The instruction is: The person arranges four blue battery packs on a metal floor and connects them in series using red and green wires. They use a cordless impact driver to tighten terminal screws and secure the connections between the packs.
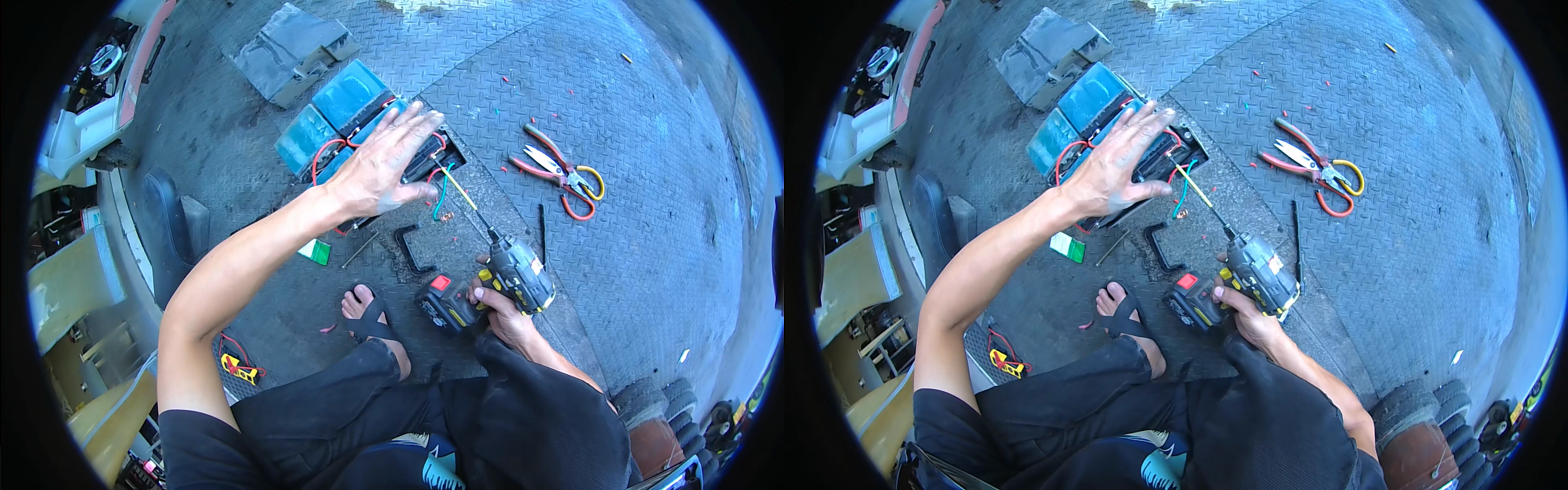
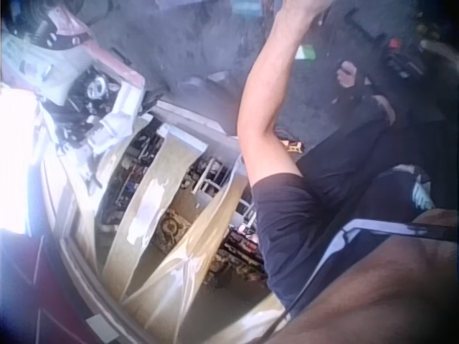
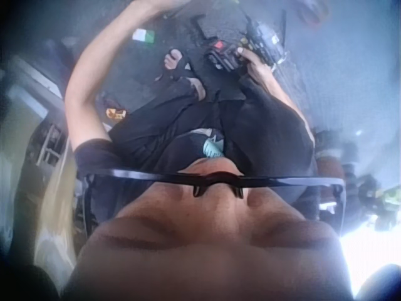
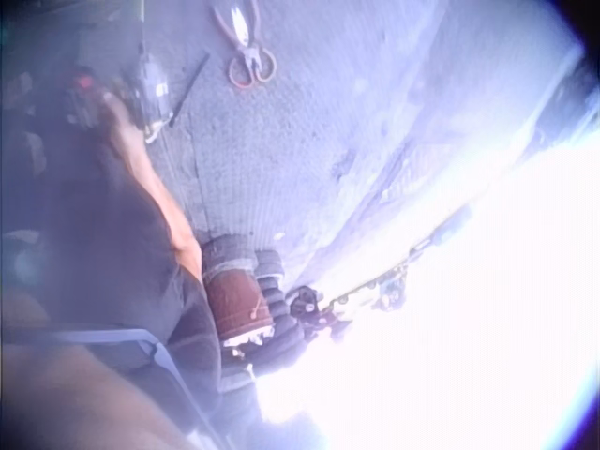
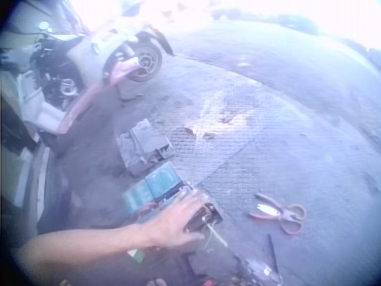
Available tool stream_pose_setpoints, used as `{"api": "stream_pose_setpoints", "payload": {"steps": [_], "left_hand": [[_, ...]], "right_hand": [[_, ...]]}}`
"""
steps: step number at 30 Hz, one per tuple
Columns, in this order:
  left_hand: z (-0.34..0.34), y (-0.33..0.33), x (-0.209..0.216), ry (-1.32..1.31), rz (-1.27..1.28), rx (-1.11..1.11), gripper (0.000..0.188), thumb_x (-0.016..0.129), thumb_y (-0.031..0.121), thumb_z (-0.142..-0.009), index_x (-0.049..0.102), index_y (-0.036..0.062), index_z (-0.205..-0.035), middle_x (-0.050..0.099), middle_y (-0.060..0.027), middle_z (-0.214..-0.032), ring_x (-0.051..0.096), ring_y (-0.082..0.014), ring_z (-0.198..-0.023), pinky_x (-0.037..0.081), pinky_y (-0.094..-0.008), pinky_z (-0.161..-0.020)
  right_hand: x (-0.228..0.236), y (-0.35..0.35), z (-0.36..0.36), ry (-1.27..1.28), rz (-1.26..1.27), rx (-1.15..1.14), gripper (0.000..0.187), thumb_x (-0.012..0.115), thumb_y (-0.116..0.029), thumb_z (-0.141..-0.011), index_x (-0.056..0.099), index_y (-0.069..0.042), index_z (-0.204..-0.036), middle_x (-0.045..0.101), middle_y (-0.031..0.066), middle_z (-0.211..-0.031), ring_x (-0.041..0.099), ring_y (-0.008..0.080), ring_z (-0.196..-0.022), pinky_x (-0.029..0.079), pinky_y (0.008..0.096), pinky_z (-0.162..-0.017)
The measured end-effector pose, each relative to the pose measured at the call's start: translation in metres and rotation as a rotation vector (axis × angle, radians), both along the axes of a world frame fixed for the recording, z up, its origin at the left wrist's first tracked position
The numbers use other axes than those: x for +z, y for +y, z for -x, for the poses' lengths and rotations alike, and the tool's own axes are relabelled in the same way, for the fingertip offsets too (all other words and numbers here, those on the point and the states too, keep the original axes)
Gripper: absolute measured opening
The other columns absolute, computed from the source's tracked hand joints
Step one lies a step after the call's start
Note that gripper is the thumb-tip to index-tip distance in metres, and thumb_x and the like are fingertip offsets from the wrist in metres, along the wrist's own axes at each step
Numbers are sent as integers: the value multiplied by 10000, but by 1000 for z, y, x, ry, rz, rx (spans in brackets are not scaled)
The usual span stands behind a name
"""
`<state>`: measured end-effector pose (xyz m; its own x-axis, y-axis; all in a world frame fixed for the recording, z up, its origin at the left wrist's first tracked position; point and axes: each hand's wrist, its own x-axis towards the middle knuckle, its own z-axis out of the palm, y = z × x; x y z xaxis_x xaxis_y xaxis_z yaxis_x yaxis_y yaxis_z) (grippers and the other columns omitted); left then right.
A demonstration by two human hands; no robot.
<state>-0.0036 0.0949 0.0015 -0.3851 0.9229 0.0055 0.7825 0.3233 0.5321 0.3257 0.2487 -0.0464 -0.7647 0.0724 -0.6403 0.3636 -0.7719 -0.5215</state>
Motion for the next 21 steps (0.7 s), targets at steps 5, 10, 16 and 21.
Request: {"api": "stream_pose_setpoints", "payload": {"steps": [5, 10, 16, 21], "left_hand": [[-16, -16, 26, 89, -317, 153, 559, 845, 13, -886, 685, -2, -1422, 713, -188, -1436, 638, -388, -1415, 517, -488, -1194], [-96, -36, 32, -866, -200, 667, 196, 741, 65, -1070, 676, -18, -1236, 708, -13, -1038, 654, -59, -893, 571, -263, -764], [-133, -38, 9, -1051, -204, 965, 239, 775, 119, -1058, 681, -38, -1211, 718, -37, -950, 683, -83, -772, 569, -257, -649], [-127, -13, 1, -1423, -577, 1356, 208, 794, 203, -1066, 733, 31, -1165, 716, -14, -933, 690, -115, -736, 575, -282, -645]], "right_hand": [[8, 9, -13, 75, -26, -42, 617, 771, 40, -938, 566, -17, -1516, 657, 34, -956, 624, 151, -920, 488, 317, -866], [24, 32, -17, 59, -48, -158, 580, 740, -51, -894, 546, -19, -1440, 592, 59, -869, 616, 206, -838, 529, 458, -927], [54, 107, -13, 50, -319, -360, 544, 710, -65, -922, 533, 19, -1430, 594, 70, -836, 610, 202, -777, 541, 463, -840], [41, 159, -33, -165, -936, -187, 453, 747, -51, -993, 633, -12, -1430, 655, 61, -946, 647, 158, -856, 561, 365, -860]]}}
